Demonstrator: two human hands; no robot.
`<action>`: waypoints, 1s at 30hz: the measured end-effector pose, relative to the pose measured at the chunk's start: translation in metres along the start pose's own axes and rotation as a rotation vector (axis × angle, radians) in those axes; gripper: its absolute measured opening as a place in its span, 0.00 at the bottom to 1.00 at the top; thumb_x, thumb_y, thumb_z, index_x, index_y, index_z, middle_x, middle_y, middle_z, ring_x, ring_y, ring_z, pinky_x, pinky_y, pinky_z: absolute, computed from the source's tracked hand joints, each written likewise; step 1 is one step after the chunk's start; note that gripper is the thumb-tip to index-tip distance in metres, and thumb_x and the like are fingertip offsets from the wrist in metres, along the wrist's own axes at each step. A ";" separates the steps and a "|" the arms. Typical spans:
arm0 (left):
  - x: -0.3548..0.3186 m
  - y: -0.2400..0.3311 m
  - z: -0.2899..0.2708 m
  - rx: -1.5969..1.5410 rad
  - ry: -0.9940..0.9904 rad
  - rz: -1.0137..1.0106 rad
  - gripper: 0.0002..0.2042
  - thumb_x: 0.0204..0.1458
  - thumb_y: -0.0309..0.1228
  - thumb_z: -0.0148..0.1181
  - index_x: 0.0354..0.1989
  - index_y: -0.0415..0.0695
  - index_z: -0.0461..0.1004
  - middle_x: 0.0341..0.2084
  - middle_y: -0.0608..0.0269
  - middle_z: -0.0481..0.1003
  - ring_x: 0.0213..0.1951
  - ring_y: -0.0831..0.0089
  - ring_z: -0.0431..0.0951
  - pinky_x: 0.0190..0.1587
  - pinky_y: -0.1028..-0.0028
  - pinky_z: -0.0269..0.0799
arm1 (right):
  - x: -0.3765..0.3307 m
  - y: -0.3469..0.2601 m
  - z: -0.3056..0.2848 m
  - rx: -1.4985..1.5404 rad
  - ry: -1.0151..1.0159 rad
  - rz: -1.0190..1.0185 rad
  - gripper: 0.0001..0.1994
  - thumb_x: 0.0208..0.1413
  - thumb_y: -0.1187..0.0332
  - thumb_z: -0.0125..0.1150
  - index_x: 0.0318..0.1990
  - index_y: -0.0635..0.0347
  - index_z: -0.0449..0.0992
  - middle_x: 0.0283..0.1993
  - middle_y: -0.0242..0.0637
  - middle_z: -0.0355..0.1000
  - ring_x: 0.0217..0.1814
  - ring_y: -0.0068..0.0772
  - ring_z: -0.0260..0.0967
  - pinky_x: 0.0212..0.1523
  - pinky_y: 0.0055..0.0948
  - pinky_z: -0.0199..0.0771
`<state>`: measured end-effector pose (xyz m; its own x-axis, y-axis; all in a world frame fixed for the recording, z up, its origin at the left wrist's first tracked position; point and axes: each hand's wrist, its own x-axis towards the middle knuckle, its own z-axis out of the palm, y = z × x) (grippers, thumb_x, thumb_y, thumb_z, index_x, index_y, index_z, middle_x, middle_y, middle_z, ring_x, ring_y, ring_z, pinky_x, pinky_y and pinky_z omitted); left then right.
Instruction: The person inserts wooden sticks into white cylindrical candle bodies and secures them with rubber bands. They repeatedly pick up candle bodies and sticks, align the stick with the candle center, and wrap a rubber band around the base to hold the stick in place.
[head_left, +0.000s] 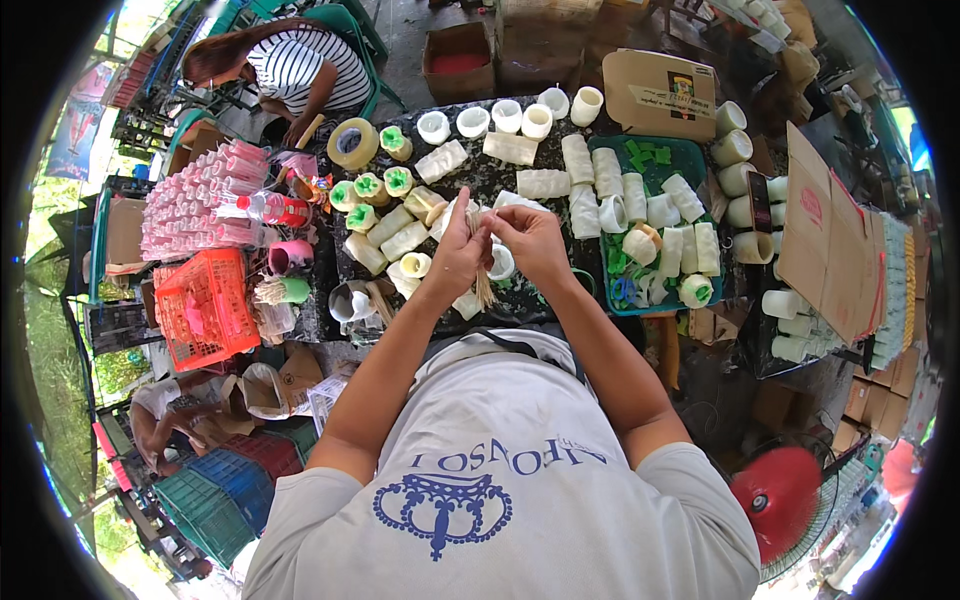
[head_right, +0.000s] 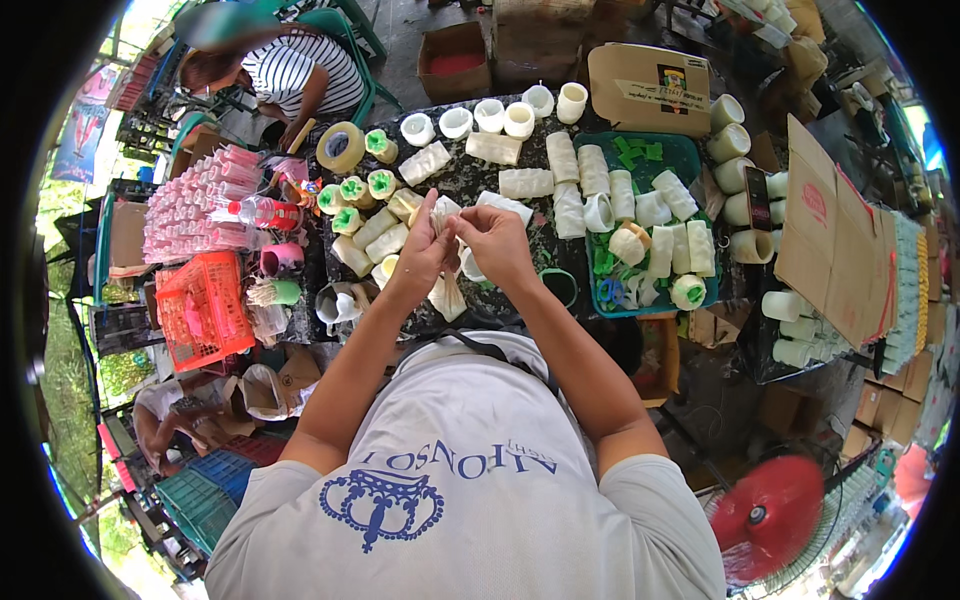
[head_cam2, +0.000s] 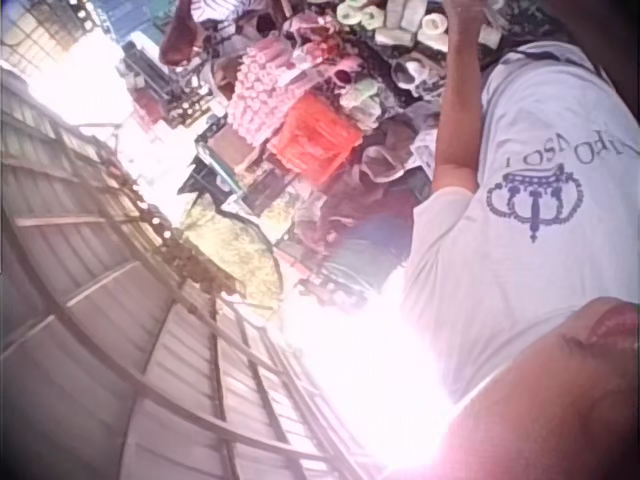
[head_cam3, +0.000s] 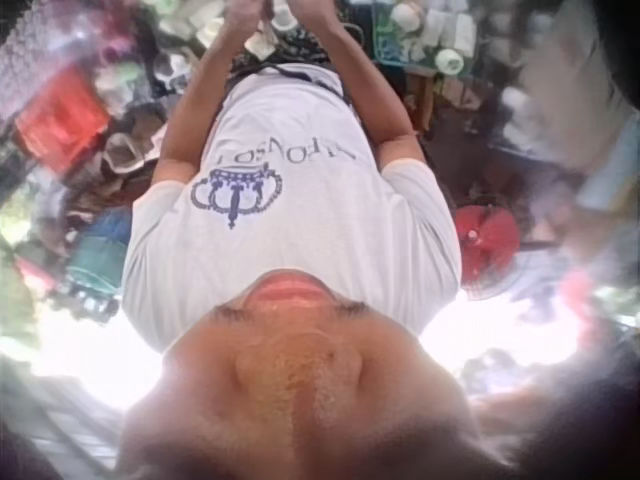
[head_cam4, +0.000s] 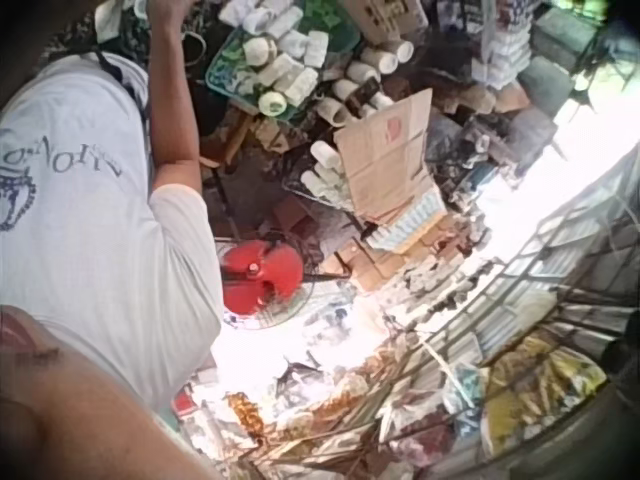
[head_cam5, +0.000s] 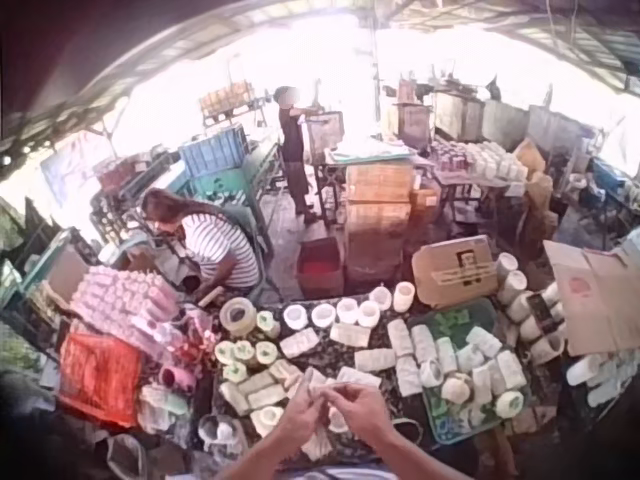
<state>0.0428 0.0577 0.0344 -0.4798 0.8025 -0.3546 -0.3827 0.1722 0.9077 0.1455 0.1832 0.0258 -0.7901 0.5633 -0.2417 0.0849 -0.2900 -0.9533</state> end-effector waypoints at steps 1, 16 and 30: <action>-0.004 -0.003 -0.004 -0.098 0.043 0.013 0.33 0.74 0.25 0.47 0.82 0.43 0.38 0.39 0.65 0.75 0.25 0.83 0.66 0.31 0.78 0.71 | 0.003 0.001 0.005 0.012 0.050 -0.019 0.11 0.67 0.67 0.69 0.42 0.70 0.85 0.35 0.35 0.83 0.34 0.20 0.78 0.38 0.22 0.76; -0.079 -0.069 -0.148 -0.339 0.439 -0.146 0.15 0.77 0.35 0.47 0.65 0.47 0.73 0.28 0.74 0.73 0.20 0.89 0.62 0.21 0.83 0.59 | 0.016 0.106 0.034 -1.096 -0.430 -0.018 0.15 0.60 0.56 0.71 0.42 0.60 0.85 0.38 0.52 0.82 0.41 0.50 0.83 0.44 0.46 0.81; -0.070 -0.074 -0.147 -0.282 0.404 -0.183 0.11 0.72 0.36 0.56 0.56 0.45 0.76 0.23 0.79 0.63 0.16 0.90 0.55 0.16 0.82 0.48 | 0.032 0.153 0.097 -1.349 -0.443 -0.044 0.09 0.60 0.66 0.66 0.38 0.62 0.87 0.36 0.51 0.83 0.40 0.56 0.84 0.39 0.47 0.83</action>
<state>-0.0112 -0.0947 -0.0409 -0.6301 0.4794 -0.6109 -0.6601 0.0836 0.7465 0.0741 0.0814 -0.1097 -0.9076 0.1940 -0.3723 0.3615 0.8120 -0.4582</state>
